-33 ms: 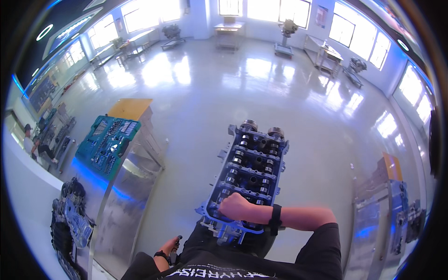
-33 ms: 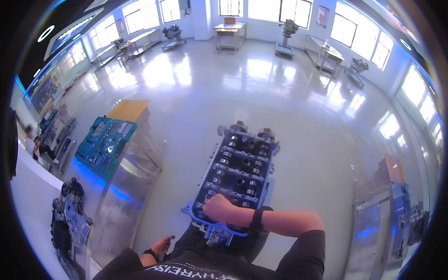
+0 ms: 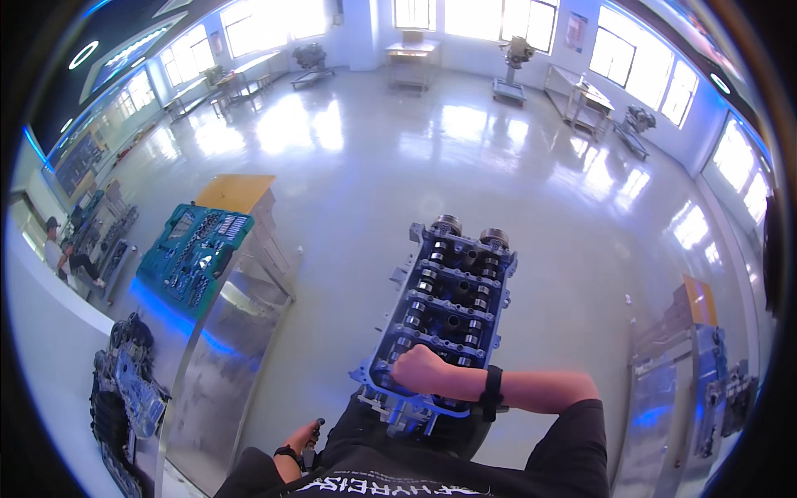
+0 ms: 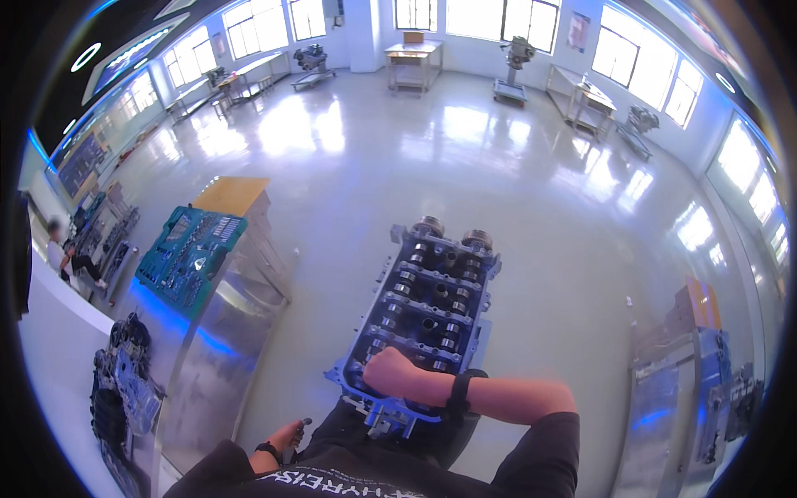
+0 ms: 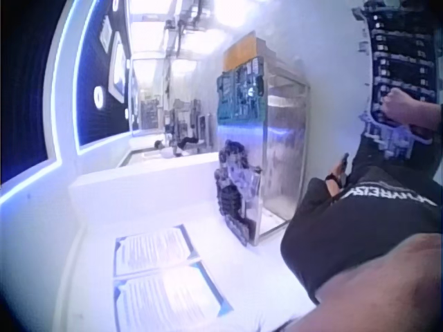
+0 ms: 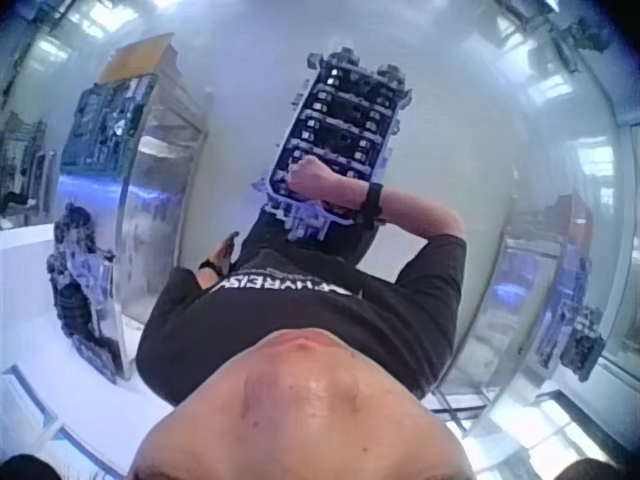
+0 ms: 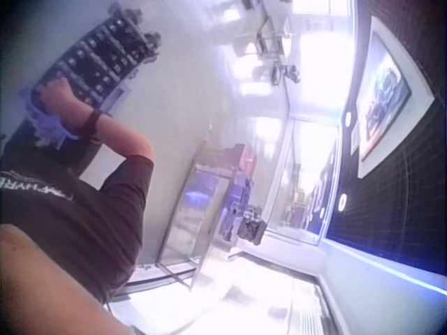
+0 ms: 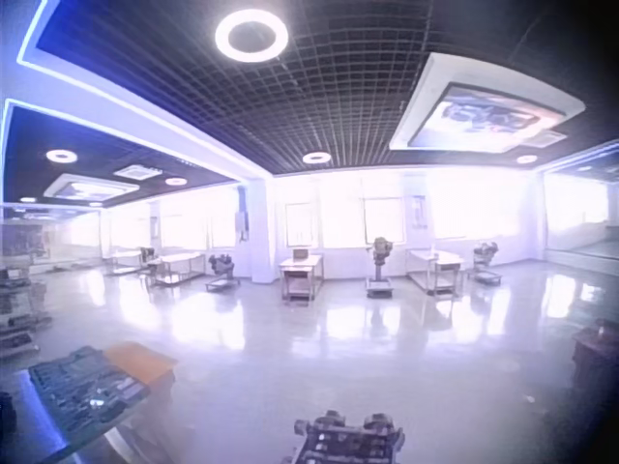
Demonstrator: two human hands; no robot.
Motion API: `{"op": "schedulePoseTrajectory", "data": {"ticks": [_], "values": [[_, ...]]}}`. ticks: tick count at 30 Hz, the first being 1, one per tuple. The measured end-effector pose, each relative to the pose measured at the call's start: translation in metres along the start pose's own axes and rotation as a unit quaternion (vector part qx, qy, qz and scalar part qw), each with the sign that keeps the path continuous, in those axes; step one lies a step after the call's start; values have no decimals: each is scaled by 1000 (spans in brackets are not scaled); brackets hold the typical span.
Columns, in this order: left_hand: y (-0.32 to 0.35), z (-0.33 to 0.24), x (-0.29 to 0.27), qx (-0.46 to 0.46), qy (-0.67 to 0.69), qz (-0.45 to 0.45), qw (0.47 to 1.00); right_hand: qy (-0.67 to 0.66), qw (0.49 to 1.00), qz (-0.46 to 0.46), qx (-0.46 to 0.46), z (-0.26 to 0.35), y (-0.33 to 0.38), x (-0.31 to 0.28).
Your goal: Using a socket wrench to tighten bolts on an engine cylinder head.
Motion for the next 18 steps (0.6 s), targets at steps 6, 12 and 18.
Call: {"op": "schedulePoseTrajectory", "data": {"ticks": [6,12,18], "values": [[-8,7,-3,-12,20,18,1000,-23,999,-23,1,5,-5,-22],[-29,20,-6,-17,26,52,998,16,999,-34,3,5,-2,-1],[-83,82,-11,-1,21,5,1000,-27,995,-100,-4,13,8,-20]]}}
Point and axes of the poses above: each hand's wrist, its own y-axis away from the middle knuckle, its own x-axis out of the palm, z = x × y, the point moved 8 cm from there along -y, towards the middle knuckle, and after that the axes turned 13 degrees about -y, right-handed, at the moved point
